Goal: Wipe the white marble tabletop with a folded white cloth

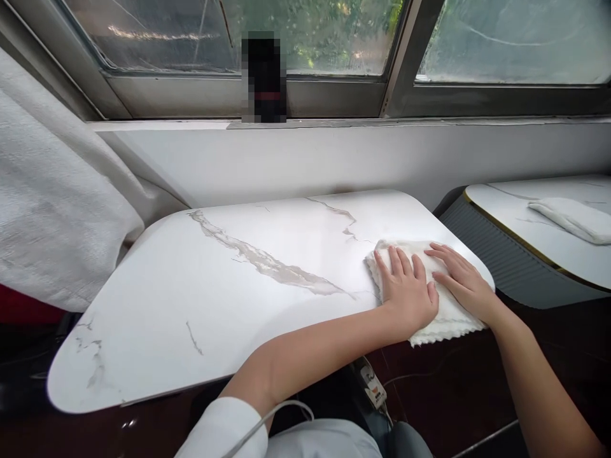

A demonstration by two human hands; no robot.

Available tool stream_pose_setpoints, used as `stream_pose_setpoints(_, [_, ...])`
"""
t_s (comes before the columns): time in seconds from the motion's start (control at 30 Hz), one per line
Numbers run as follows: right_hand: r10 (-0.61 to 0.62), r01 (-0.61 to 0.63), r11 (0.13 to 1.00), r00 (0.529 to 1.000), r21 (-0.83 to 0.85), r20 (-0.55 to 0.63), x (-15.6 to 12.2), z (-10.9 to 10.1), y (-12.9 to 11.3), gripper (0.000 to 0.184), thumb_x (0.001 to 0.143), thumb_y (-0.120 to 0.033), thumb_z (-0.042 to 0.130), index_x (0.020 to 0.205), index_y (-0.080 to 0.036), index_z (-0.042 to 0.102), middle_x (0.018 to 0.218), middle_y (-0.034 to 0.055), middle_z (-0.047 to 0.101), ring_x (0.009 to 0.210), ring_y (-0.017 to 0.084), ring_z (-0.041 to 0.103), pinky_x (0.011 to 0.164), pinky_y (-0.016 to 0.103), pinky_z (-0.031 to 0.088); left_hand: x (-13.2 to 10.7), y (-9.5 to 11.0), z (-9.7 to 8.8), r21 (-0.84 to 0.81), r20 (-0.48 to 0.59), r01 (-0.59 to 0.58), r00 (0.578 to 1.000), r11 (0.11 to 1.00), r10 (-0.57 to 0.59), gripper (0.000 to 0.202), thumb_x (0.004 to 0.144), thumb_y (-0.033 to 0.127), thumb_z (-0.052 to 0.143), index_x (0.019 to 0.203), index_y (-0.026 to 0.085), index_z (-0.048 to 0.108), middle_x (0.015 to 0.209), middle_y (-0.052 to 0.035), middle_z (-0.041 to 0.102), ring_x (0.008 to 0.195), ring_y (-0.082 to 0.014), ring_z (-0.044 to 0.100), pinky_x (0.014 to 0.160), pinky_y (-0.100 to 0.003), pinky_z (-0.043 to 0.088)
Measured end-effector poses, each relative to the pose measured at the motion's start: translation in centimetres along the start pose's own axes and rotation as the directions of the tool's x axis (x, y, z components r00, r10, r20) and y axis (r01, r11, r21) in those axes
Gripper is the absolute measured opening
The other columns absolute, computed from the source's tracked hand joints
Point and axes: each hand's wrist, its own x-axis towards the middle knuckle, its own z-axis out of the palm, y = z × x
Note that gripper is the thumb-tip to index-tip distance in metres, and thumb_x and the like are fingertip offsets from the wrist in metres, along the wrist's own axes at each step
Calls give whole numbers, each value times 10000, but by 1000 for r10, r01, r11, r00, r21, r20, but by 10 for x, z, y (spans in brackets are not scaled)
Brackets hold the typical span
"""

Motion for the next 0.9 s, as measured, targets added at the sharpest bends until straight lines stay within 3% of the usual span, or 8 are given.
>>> stream_pose_setpoints(0.2, [39,-40,997,999,-66,-18,4,-5,14,497,963,-506,330,1357,-262,512,1534,74,455,1455,299,354,1185,531,297,22,9,7,18,-3,-51,999,999,51,614,1017,393,224,1526,77,355,1569,-198,384,1496,-385,240,1206,-645,163])
stream_pose_setpoints(0.4, [16,-20,986,1000,-168,-24,26,-1,21,510,956,-473,295,1354,-231,502,1512,99,477,1442,305,372,1162,527,324,44,1,9,-7,-2,-57,998,998,57,607,1020,402,240,1519,79,365,1566,-209,385,1488,-381,263,1199,-644,178])
stream_pose_setpoints(0.9, [-63,68,983,997,-169,37,140,16,37,504,928,-419,313,1359,-226,489,1513,108,475,1461,322,334,1145,569,313,128,-46,14,-39,-26,73,997,997,-74,590,1010,392,290,1511,94,376,1575,-210,365,1496,-352,245,1210,-599,143])
